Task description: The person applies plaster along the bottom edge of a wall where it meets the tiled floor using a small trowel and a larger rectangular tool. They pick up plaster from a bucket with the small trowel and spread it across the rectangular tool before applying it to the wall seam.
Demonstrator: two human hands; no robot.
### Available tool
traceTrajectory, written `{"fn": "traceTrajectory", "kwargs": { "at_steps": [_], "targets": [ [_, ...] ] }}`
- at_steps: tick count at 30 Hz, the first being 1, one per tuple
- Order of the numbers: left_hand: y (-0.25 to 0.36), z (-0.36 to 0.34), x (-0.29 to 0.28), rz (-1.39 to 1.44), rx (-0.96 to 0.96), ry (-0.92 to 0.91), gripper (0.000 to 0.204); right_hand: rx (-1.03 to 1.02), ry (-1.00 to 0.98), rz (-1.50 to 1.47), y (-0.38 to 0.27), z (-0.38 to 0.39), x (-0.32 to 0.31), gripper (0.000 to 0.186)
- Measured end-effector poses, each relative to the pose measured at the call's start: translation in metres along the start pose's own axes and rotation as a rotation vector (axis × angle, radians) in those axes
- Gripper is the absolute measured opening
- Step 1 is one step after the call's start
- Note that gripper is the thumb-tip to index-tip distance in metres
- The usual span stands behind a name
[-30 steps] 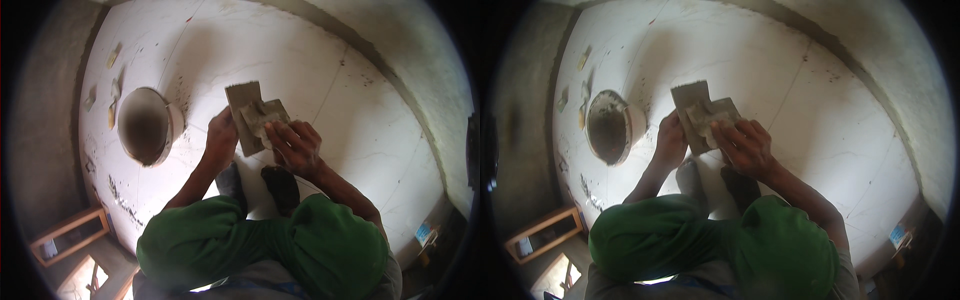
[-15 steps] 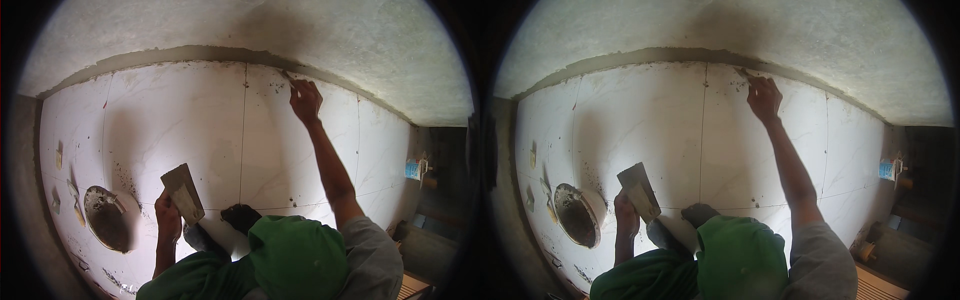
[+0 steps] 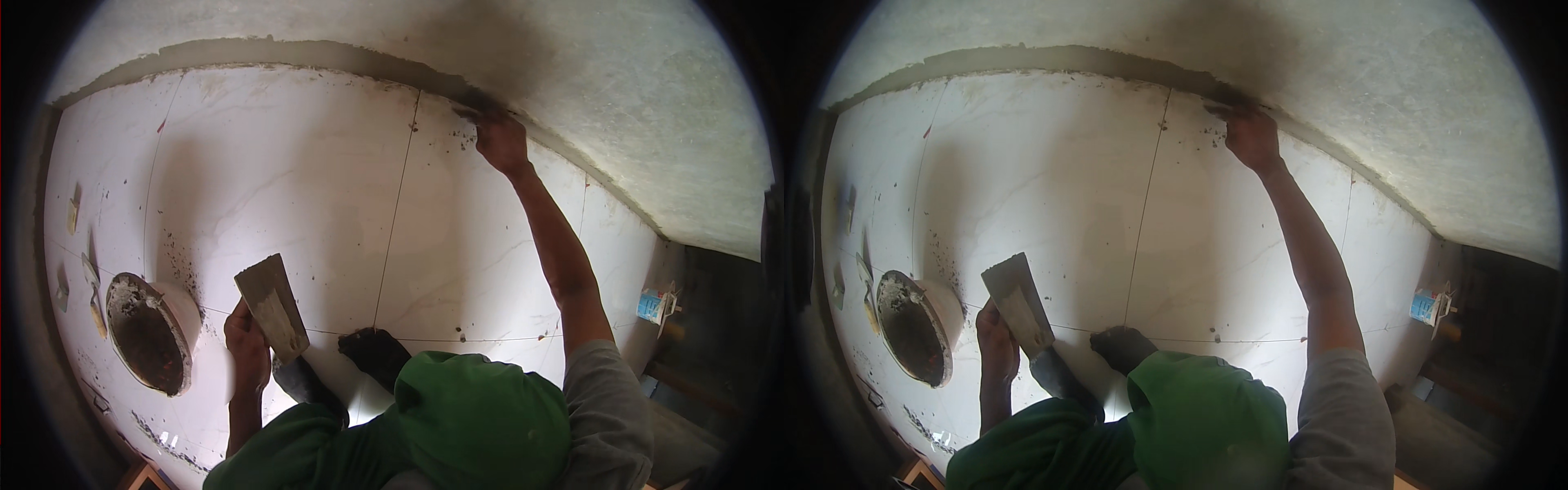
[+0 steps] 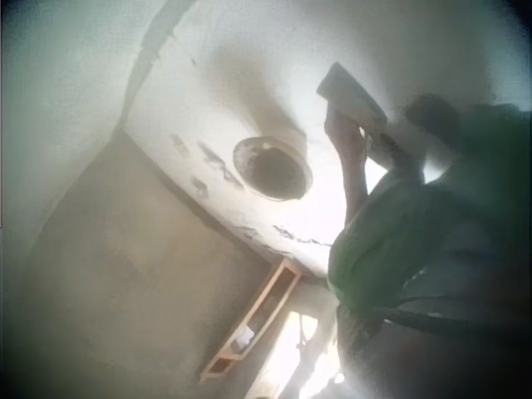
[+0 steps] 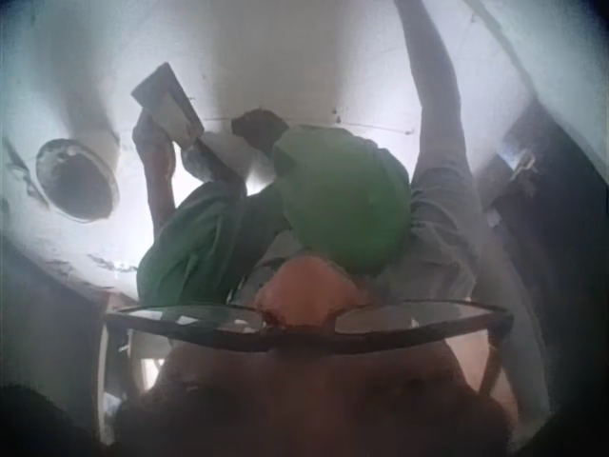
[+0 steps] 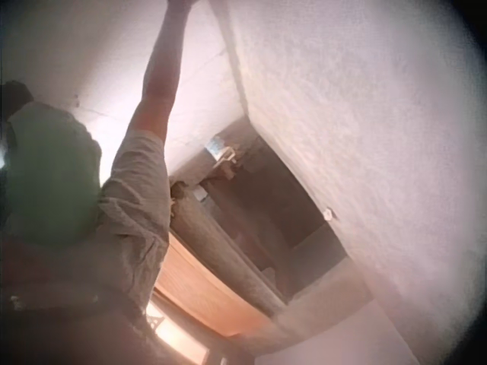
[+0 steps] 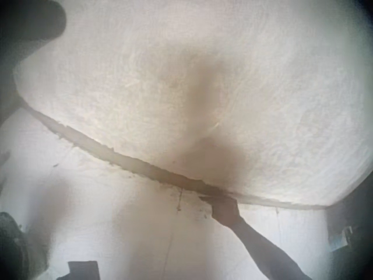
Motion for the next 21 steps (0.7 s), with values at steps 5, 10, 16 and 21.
{"fn": "traceTrajectory", "kwargs": {
  "at_steps": [5, 10, 16, 21],
  "targets": [
    [0.003, -0.003, 0.006, -0.052, 0.002, 0.0, 0.034, 0.022, -0.071, 0.042, 0.001, -0.018, 0.009, 0.019],
    [-0.004, -0.001, -0.004, 0.05, 0.012, 0.041, 0.033, 0.07, -0.06, 0.025, 0.006, -0.012, -0.001, 0.017],
    [0.002, -0.002, 0.0, -0.048, 0.018, 0.014, 0.034, 0.183, -0.22, 0.073, 0.034, -0.019, 0.007, 0.013],
    [-0.003, 0.0, 0.003, 0.013, -0.03, -0.017, 0.035, 0.113, -0.157, 0.08, 0.026, -0.012, 0.021, 0.012]
  ]
}}
Point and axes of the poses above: each hand's wrist, its own z-axis away from the middle knuckle, its own x-axis out of the palm, y = z × x, the point moved 10 cm from there along -z, towards the middle knuckle, and after that the axes turned 12 degrees about z, right-handed, at the moved point
